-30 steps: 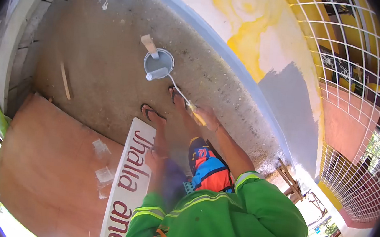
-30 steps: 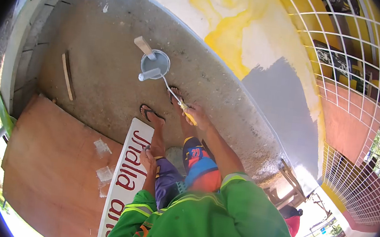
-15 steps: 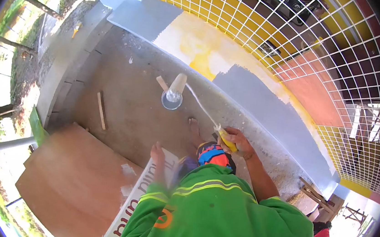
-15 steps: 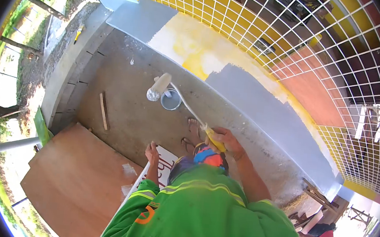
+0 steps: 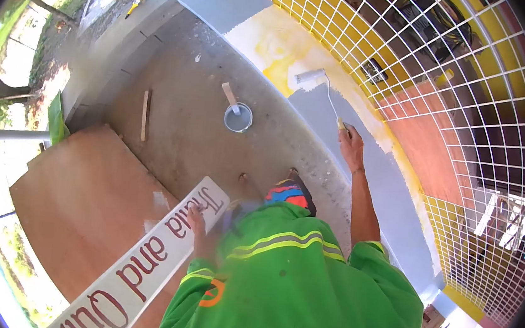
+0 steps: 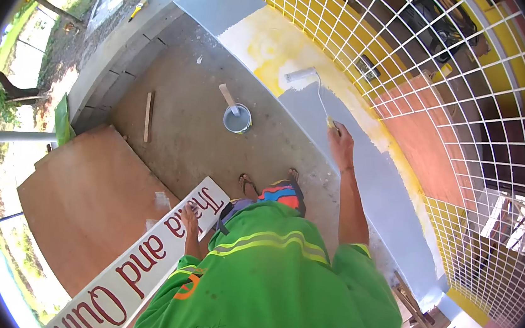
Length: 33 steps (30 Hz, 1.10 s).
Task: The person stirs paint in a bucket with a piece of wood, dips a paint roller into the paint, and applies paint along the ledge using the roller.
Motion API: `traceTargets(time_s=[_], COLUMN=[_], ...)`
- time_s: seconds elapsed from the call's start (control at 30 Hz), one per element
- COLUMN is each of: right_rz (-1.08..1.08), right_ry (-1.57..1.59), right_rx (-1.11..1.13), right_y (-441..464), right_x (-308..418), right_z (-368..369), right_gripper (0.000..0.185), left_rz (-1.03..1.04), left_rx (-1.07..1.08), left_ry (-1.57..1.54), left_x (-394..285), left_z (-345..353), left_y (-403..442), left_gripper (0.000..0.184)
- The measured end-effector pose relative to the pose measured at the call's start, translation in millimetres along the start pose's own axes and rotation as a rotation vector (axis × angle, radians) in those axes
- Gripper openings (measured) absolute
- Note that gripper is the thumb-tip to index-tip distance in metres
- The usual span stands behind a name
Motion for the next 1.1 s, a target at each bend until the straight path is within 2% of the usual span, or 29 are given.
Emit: traceTargets(time_s=[0.03,0.13,0.2,0.3,0.4,0.5,0.57,0.6,0.63,0.77,0.87,0.97,1.07,1.1], right_rz=[-0.031,-0.072,-0.194,-0.25,-0.346,-0.144,-0.288,-0.174,-0.056,0.198,0.2,0.245,0.168,0.036], right_ry=[-0.006,-0.028,-0.004,-0.108,-0.152,-0.135,-0.068,-0.063,-0.061,0.047,0.02,0.053,0.052,-0.027], right_rx=[0.028,0.075,0.082,0.149,0.146,0.229,0.128,0.158,0.189,0.174,0.155,0.113,0.101,0.151], right_y=[22,86,120,129,96,34,-7,-26,-46,-90,-93,-76,-44,-22], right_x=[10,10,11,20,-5,-27,-43,-61,-76,-72,-67,-49,-43,-47], right_z=[6,35,50,32,-14,-75,-109,-123,-138,-173,-176,-166,-136,-116], right_gripper=[0.037,0.035,0.034,0.033,0.034,0.036,0.035,0.035,0.035,0.036,0.037,0.038,0.037,0.038], left_rz=[0.06,0.117,0.181,0.203,0.38,0.489,0.654,0.734,0.774,0.962,0.975,0.86,0.857,0.892], left_rx=[0.015,0.046,0.062,0.112,0.098,0.163,0.146,0.133,0.136,0.064,-0.055,-0.142,-0.116,-0.131], left_ry=[0.057,-0.066,-0.004,0.154,0.238,0.368,0.437,0.474,0.529,0.626,0.803,1.055,1.181,1.256], left_x=[-16,-50,-75,-86,-119,-166,-206,-225,-241,-320,-374,-419,-436,-430], left_z=[2,35,67,118,166,203,226,237,249,304,339,359,372,374], left_y=[-17,-34,-50,-55,-107,-150,-170,-174,-173,-133,-66,-31,-10,-2], left_gripper=[0.04,0.036,0.032,0.029,0.028,0.028,0.028,0.028,0.03,0.04,0.055,0.063,0.066,0.067])
Point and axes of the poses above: each hand's wrist, its own y-axis towards the middle knuckle, its own z-axis out of the palm, x = y × z, the point moved 4 cm from there along y, towards the middle knuckle, and after that the axes turned 15 degrees about -z, right-handed, at the moved point
